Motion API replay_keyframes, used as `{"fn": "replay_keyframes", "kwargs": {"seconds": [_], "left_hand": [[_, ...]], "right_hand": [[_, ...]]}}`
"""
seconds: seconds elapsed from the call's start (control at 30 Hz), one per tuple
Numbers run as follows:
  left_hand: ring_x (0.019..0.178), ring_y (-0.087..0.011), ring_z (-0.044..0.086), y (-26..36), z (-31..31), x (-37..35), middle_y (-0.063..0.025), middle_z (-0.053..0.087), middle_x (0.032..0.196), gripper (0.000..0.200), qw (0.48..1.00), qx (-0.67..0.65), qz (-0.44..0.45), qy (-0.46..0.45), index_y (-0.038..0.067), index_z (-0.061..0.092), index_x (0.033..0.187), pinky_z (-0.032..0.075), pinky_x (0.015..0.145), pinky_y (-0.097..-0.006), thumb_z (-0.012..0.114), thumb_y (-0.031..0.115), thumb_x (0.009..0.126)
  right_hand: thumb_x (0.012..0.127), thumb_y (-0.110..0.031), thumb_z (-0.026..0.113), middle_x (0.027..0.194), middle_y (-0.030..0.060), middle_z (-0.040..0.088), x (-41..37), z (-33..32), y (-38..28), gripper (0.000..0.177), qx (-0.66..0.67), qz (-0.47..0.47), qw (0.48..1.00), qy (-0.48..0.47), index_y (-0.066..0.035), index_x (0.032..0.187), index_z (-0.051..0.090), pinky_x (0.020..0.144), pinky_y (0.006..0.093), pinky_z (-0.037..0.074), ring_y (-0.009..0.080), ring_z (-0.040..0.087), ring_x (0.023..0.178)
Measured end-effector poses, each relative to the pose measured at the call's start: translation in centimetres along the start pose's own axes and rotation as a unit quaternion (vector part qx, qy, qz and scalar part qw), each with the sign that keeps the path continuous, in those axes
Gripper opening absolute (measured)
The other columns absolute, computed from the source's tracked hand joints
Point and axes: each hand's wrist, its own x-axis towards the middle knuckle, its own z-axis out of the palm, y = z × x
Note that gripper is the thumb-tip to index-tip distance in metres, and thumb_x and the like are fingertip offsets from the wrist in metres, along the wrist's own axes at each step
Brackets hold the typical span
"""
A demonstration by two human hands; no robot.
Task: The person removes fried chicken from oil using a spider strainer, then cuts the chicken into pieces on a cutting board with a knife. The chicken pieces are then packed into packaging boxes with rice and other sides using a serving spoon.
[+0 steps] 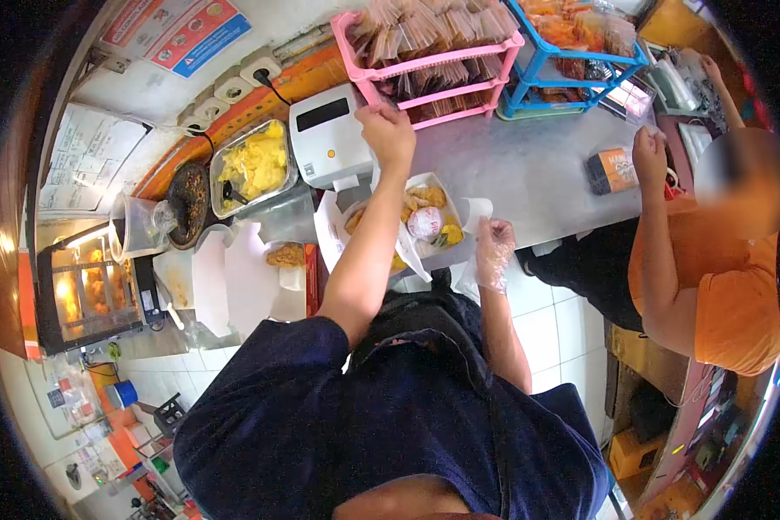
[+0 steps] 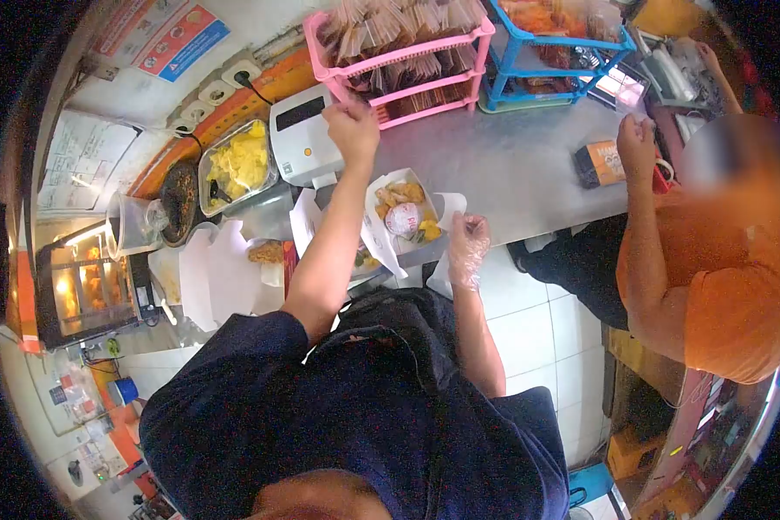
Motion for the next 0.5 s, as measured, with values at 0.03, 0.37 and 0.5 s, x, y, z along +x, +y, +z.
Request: {"fn": "replay_keyframes", "kwargs": {"seconds": [0.03, 0.37, 0.5], "left_hand": [[0.071, -0.0353, 0.062, -0.5, 1.3, 0.5, -0.0167, 0.061, 0.075, 0.018, 1.000, -0.005, 0.001, 0.002, -0.001, 0.046, 0.094, 0.049, 0.068, -0.0434, 0.059, 0.004, 0.082], [0.073, -0.0321, 0.062, 2.4, -2.6, -3.7, -0.0156, 0.062, 0.076, 0.030, 0.986, 0.039, 0.059, -0.150, 0.000, 0.057, 0.085, 0.048, 0.067, -0.0412, 0.070, 0.027, 0.080], [0.064, -0.0196, 0.061, 0.6, -8.9, -11.5, -0.0101, 0.066, 0.073, 0.042, 0.938, -0.032, 0.001, -0.344, -0.003, 0.062, 0.078, 0.047, 0.057, -0.0340, 0.063, 0.038, 0.088]], "right_hand": [[0.085, -0.013, 0.068, 0.071, -0.0033, 0.050, -0.2, 0.1, -0.3, 0.018, 0.004, 0.011, 1.000, -0.004, -0.006, 0.080, 0.052, 0.058, 0.0220, 0.039, 0.0057, 0.044, 0.065], [0.085, -0.012, 0.068, 0.076, 0.0000, 0.053, -2.1, 1.7, -4.5, 0.016, -0.014, -0.074, 0.997, -0.003, -0.004, 0.081, 0.054, 0.062, 0.0256, 0.043, 0.0082, 0.048, 0.069], [0.081, -0.011, 0.068, 0.082, 0.0098, 0.060, -2.5, 3.6, -7.8, 0.015, -0.195, -0.187, 0.963, -0.018, -0.002, 0.087, 0.057, 0.067, 0.0344, 0.048, 0.0199, 0.058, 0.070]]}}
